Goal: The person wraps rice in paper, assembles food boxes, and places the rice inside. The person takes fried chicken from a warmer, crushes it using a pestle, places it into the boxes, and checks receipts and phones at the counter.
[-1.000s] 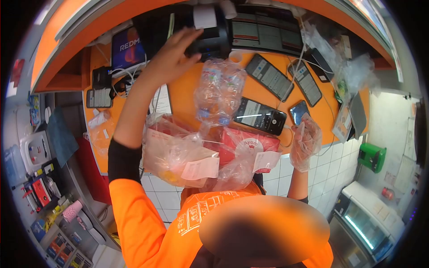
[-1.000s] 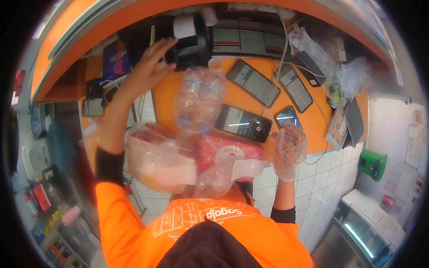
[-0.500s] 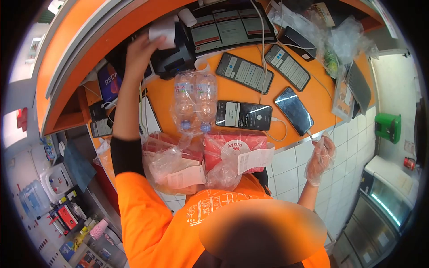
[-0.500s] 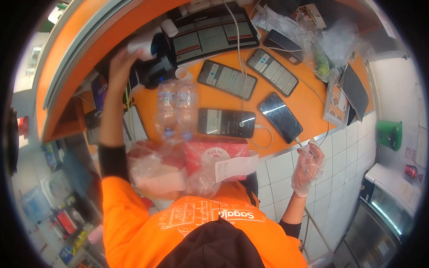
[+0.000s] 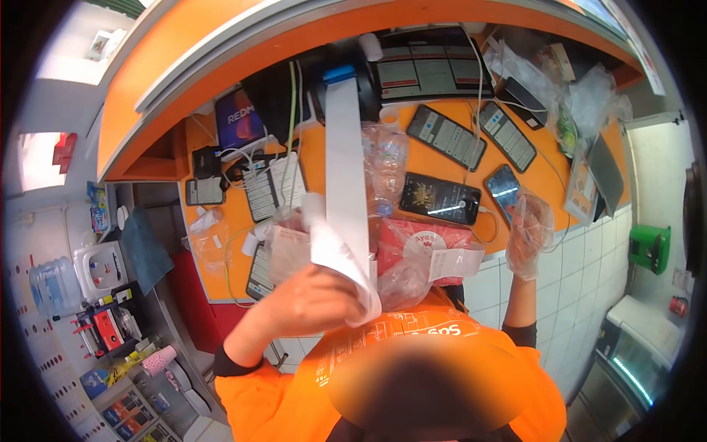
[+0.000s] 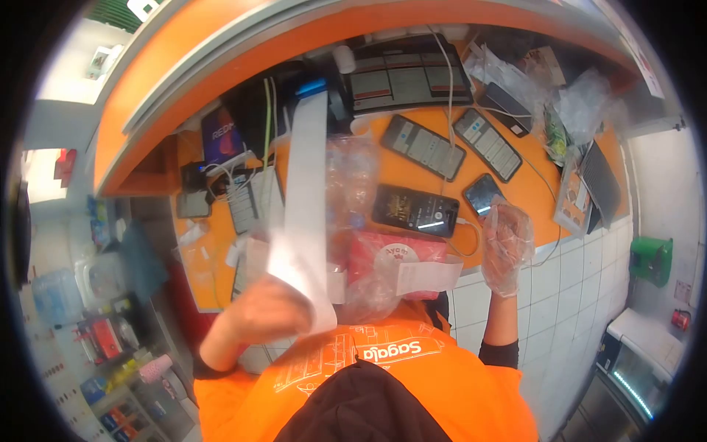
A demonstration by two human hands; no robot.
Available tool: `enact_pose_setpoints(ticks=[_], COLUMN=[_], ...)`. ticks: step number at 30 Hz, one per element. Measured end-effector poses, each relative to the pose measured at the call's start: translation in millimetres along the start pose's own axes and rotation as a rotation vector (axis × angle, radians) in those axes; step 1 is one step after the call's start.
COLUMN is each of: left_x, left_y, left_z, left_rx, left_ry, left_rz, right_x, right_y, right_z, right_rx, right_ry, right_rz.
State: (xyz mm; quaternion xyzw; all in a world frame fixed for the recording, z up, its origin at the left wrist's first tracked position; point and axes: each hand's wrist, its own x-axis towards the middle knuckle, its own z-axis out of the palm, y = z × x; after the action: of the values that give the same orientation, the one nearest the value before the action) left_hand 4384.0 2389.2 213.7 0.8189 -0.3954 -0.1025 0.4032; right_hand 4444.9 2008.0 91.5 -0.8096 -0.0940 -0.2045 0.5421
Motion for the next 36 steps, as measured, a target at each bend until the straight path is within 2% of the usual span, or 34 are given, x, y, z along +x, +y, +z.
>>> enact_pose_setpoints(ticks=[1, 3, 6, 7, 8, 9, 10, 11, 12, 15, 16, 19, 20, 22, 23, 24, 26, 29, 32, 34, 35, 36], left_x=[-9.8, -20.6, -41.4, -67.9, -92.2, -144.8, -177.1, -216.5, -240.4, -239.2, -233.2, -191.3, -183.0, -138.3, -115.1, -95.5, -53.1, -0.6, 38.3, 45.9, 52.2, 64.3], left_y=[8.6, 25.3, 50.4, 37.8, 32.1, 11.1, -2.8, -11.0, -11.6, 2.4, 3.0, 24.5, 21.6, 27.2, 30.5, 34.9, 49.0, 73.2, 81.6, 78.1, 78.2, 84.1], left_z=[5.9, 12.0, 5.3, 11.9, 0.6, -3.7, -29.1, -35.8, -41.1, -38.9, -25.1, 18.6, 39.0, 61.6, 71.8, 83.3, 97.6, 97.1, 88.8, 95.7, 98.3, 99.4], left_rx=[0.082, 0.042, 0.179, 0.291, 0.509, 0.513, 0.848, 0.779, 0.745, 0.681, 0.329, 0.234, 0.368, 0.091, -0.042, -0.148, -0.406, -0.866, -1.055, -1.135, -1.174, -1.224], left_ry=[0.089, 0.156, 0.094, 0.093, 0.18, 0.399, 0.377, 0.437, 0.509, 0.803, 1.107, 1.405, 1.402, 1.586, 1.669, 1.673, 1.618, 1.436, 1.43, 1.303, 1.233, 1.272], left_rz=[0.045, 0.069, -0.058, -0.113, -0.306, -0.703, -0.723, -0.884, -0.861, -0.783, -0.853, -0.775, -0.724, -0.525, -0.419, -0.395, -0.321, -0.221, -0.086, 0.032, 0.089, 0.105], right_x=[3.1, 11.0, 25.7, 32.1, 38.6, 45.9, 47.8, 46.8, 49.1, 43.2, 40.5, 27.5, 27.0, 28.6, 26.3, 21.0, 16.8, 20.3, 9.6, -13.7, -25.0, -30.6], right_y=[-3.9, -10.2, -22.0, -29.9, -37.6, -49.4, -55.9, -55.4, -53.2, -60.2, -63.9, -63.7, -67.1, -73.5, -73.4, -70.9, -87.8, -151.2, -171.0, -162.6, -154.0, -155.9], right_z=[5.9, 17.0, 32.5, 35.7, 39.0, 40.1, 38.9, 36.8, 35.6, 30.4, 30.2, 32.9, 32.3, 34.1, 36.6, 40.4, 51.9, 68.4, 70.2, 66.6, 67.6, 68.8], right_rx=[0.045, 0.047, -0.009, -0.067, -0.124, -0.211, -0.3, -0.291, -0.284, -0.31, -0.323, -0.301, -0.313, -0.33, -0.233, -0.131, 0.079, 0.092, 0.327, 0.415, 0.468, 0.523], right_ry=[0.003, -0.049, -0.128, -0.139, -0.146, -0.133, -0.118, -0.125, -0.125, -0.125, -0.127, -0.161, -0.192, -0.26, -0.287, -0.317, -0.47, -0.722, -0.756, -0.767, -0.677, -0.583], right_rz=[0.001, -0.043, -0.179, -0.246, -0.315, -0.39, -0.454, -0.462, -0.477, -0.468, -0.459, -0.419, -0.46, -0.547, -0.443, -0.338, -0.26, -0.463, -0.384, -0.043, 0.019, 0.074])
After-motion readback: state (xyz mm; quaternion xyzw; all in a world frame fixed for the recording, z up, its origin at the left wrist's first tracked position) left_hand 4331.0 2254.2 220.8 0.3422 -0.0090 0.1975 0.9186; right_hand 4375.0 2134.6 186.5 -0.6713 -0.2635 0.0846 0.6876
